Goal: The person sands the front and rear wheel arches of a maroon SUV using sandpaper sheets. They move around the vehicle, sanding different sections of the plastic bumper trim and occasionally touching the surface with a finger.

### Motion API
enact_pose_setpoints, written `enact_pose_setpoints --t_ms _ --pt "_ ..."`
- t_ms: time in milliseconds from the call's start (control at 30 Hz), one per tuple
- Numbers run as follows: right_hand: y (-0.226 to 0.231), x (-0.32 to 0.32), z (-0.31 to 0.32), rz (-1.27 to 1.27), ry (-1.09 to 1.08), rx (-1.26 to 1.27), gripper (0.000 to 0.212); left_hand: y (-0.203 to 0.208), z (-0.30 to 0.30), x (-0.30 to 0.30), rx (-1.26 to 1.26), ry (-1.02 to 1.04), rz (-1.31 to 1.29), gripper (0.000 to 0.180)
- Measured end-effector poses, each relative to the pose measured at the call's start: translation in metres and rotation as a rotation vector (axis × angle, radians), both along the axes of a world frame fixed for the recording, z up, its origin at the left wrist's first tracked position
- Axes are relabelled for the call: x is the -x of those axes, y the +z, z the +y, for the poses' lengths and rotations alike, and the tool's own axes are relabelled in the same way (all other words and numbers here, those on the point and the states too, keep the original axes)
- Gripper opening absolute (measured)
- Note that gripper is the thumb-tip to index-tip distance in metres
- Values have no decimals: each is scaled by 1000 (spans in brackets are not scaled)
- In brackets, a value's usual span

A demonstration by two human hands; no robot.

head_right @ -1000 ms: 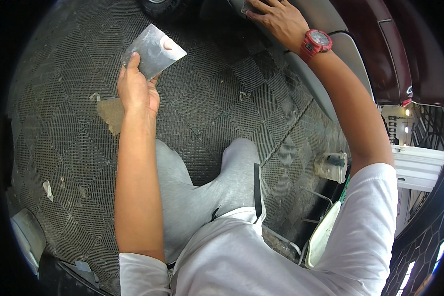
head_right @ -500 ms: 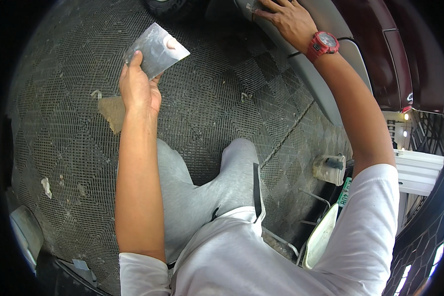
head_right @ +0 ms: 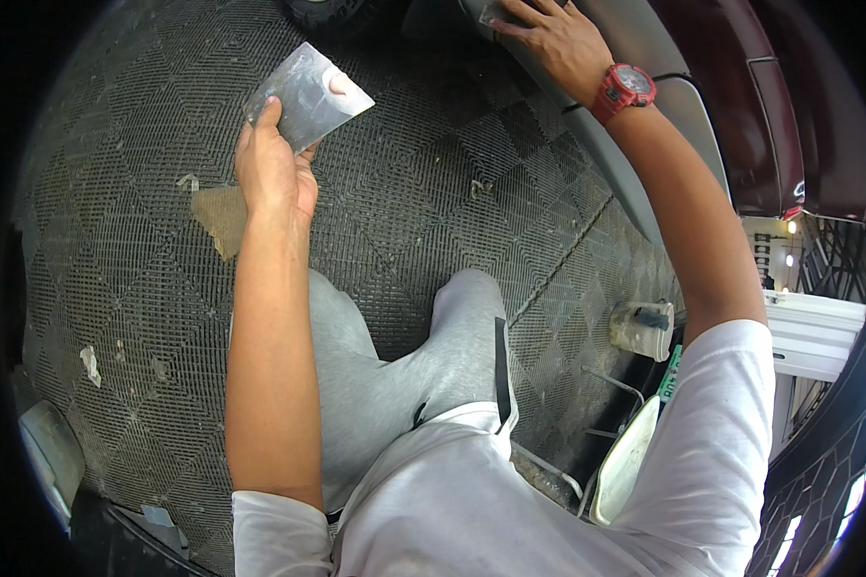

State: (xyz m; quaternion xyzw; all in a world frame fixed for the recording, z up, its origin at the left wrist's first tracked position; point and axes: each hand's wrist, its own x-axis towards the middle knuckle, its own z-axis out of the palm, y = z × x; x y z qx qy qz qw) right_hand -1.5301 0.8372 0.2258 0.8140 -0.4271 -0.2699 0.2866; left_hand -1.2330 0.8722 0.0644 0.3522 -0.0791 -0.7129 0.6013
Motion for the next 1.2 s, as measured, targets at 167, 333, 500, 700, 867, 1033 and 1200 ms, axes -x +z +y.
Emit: enact_pose_setpoints --t_ms 167,333,500,700,867,1033,1200 --pt "2 2 -6 47 52 -7 48 2 0 -1 -17 1 -9 41" --pt "5 3 4 42 30 -4 47 1 -3 -3 -28 4 -11 40" --pt "3 -24 11 141 42 32 43 -1 -4 -5 -19 14 -4 40" --pt "-10 -19 2 129 50 51 41 2 -1 -3 -11 1 -20 41" --pt "-10 -3 8 205 100 33 46 -2 -2 0 21 -24 -7 43" --pt "-26 -26 51 -88 40 223 68 -10 -6 5 73 13 -78 44" --pt "-42 -121 107 -1414 -332 -302 61 -5 -5 8 135 12 -110 45"
